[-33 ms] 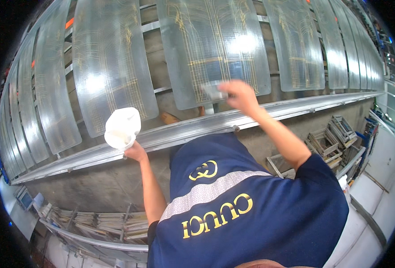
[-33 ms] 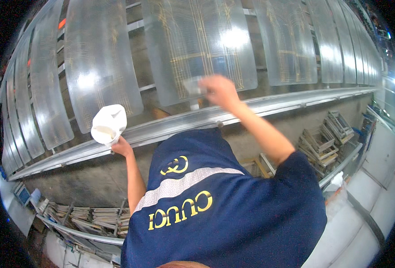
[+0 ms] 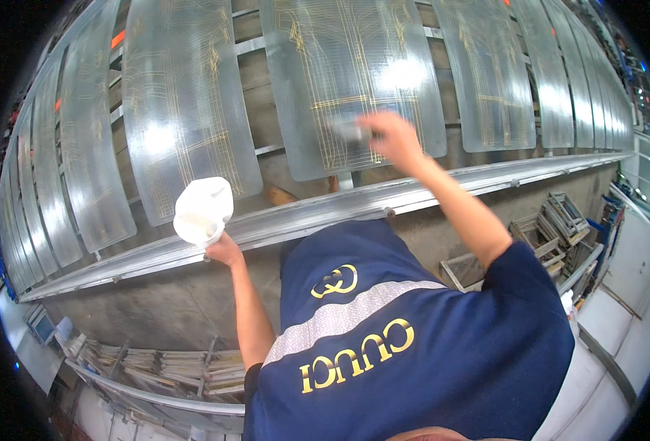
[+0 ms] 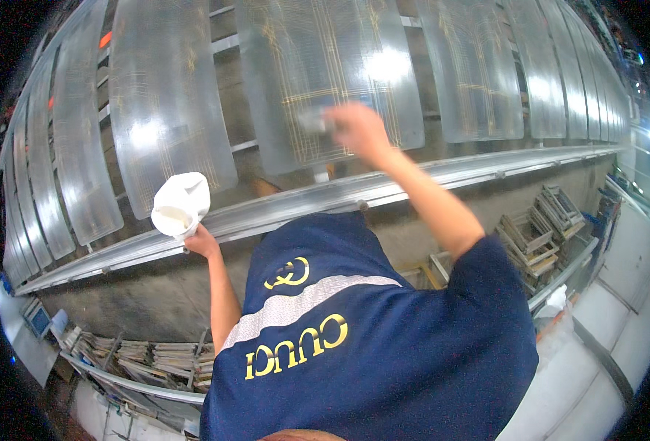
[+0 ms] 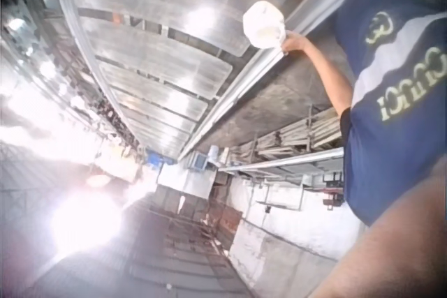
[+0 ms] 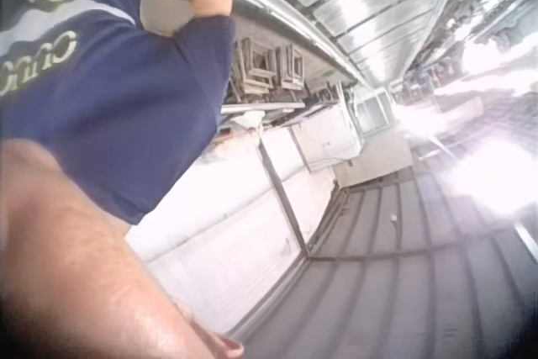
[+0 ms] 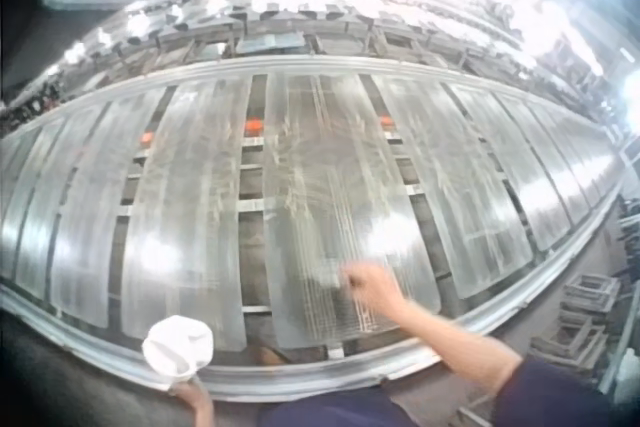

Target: The person wipes the surface of several large transparent panels using a white cloth and a small scraper. They repeatedly dip the cloth into a white container and continue cleaning the panels in a factory setting.

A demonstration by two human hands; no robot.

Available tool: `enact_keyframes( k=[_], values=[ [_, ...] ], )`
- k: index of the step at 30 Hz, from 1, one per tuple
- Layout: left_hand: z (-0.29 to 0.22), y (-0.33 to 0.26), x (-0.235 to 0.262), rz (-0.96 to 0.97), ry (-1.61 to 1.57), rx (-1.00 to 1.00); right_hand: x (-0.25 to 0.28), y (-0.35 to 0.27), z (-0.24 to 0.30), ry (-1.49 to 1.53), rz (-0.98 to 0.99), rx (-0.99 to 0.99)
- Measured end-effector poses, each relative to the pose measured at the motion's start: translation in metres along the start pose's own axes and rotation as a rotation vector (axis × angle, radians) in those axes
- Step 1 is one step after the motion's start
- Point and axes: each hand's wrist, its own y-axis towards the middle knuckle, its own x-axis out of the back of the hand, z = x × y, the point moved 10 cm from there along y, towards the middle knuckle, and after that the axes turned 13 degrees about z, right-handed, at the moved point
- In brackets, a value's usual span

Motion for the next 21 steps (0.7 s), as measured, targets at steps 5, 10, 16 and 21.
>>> enact_keyframes(
  k=[5,10,16,21],
  values=[
    [-0.012,0.015,-0.008,0.127,-0.153,0.170,0.116,0.209,-0.091,-0.201,-0.206,-0.148],
    [-0.041,-0.012,0.011,0.081,-0.318,0.075,0.103,0.171,-0.149,-0.322,-0.167,-0.115],
    [-0.048,-0.039,0.007,0.043,-0.430,0.175,-0.021,-0.144,-0.078,-0.309,-0.138,0.093],
    [-0.049,-0.017,-0.001,-0.035,-0.394,0.196,0.007,-0.185,-0.060,-0.024,-0.050,-0.159]
  ],
)
